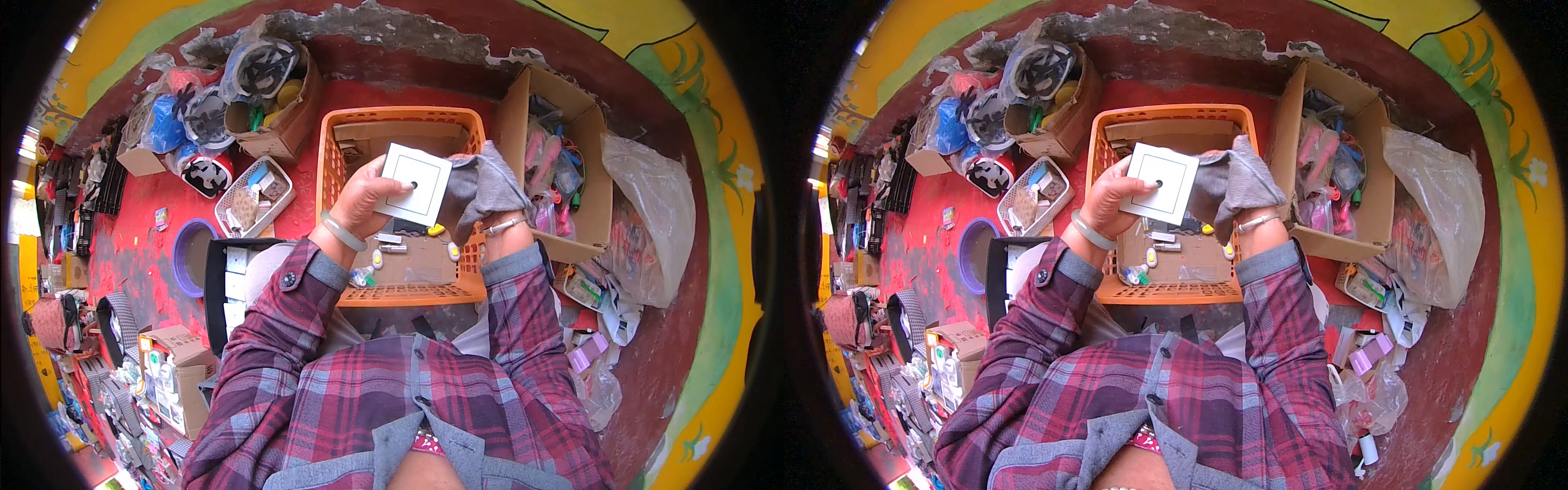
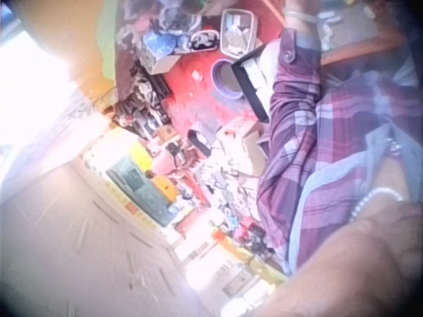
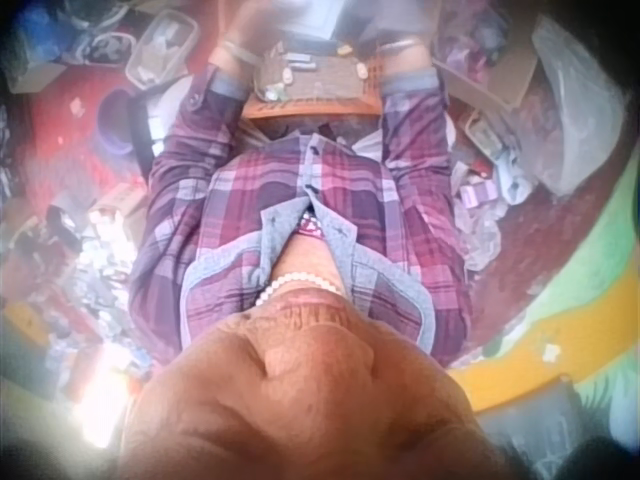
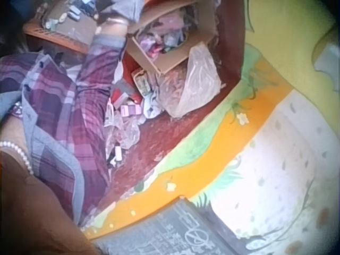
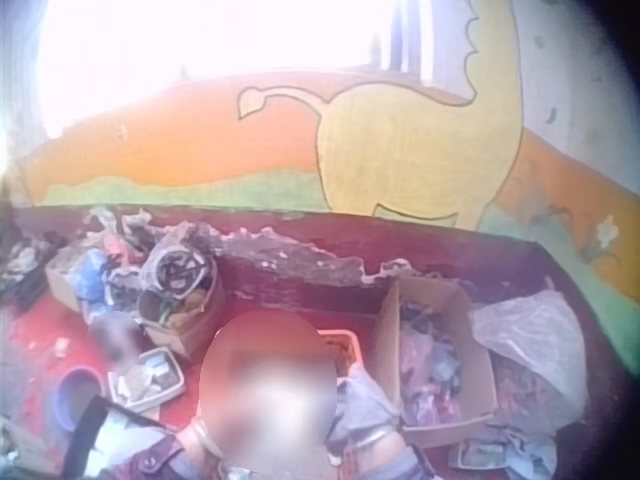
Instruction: The person cleans various electrical components by hand with a cloth, including a square switch housing and a plug, before placing them into different containers on the floor.
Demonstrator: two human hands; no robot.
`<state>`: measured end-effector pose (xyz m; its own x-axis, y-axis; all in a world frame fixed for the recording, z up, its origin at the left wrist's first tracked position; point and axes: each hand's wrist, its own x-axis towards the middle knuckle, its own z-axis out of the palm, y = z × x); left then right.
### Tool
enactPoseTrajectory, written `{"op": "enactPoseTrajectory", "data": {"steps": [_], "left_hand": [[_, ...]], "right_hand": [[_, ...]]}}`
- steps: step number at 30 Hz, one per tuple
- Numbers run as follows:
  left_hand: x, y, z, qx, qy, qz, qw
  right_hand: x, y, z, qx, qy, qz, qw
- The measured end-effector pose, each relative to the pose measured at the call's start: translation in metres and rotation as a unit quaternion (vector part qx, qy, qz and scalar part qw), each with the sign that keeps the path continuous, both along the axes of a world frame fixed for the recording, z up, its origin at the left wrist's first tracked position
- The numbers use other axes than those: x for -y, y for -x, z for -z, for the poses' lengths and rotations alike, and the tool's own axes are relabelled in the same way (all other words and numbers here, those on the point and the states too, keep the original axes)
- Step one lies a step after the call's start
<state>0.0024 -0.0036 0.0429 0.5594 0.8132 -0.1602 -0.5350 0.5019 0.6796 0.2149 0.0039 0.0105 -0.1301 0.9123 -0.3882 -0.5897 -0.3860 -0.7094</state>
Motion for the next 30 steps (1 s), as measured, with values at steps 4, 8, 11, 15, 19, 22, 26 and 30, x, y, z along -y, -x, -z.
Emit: {"op": "enactPoseTrajectory", "data": {"steps": [4, 8, 11, 15, 19, 22, 26, 30], "left_hand": [[0.004, -0.014, 0.005, 0.039, 0.04, -0.049, 0.997], [0.01, -0.027, 0.028, 0.05, 0.049, -0.076, 0.995], [0.008, -0.025, 0.033, 0.029, 0.031, -0.074, 0.996], [0.009, -0.025, 0.028, 0.018, 0.009, -0.087, 0.996], [0.013, -0.026, 0.04, -0.014, -0.026, -0.13, 0.991], [0.003, -0.024, 0.027, -0.035, -0.016, -0.086, 0.996], [0.0, -0.017, 0.012, -0.007, 0.022, 0.0, 1.0], [0.0, -0.025, 0.036, -0.041, -0.082, -0.091, 0.992]], "right_hand": [[0.003, 0.021, -0.002, -0.22, -0.058, 0.023, 0.973], [0.01, 0.047, 0.014, -0.09, -0.066, 0.026, 0.993], [0.011, 0.053, 0.025, -0.086, -0.047, 0.036, 0.995], [0.014, 0.062, 0.031, 0.218, -0.193, 0.025, 0.956], [0.016, 0.067, 0.032, 0.293, -0.191, 0.05, 0.936], [0.016, 0.06, 0.03, -0.115, -0.054, 0.049, 0.991], [-0.005, 0.019, 0.051, -0.199, -0.08, 0.003, 0.977], [0.002, 0.038, 0.031, -0.247, -0.164, -0.064, 0.953]]}}
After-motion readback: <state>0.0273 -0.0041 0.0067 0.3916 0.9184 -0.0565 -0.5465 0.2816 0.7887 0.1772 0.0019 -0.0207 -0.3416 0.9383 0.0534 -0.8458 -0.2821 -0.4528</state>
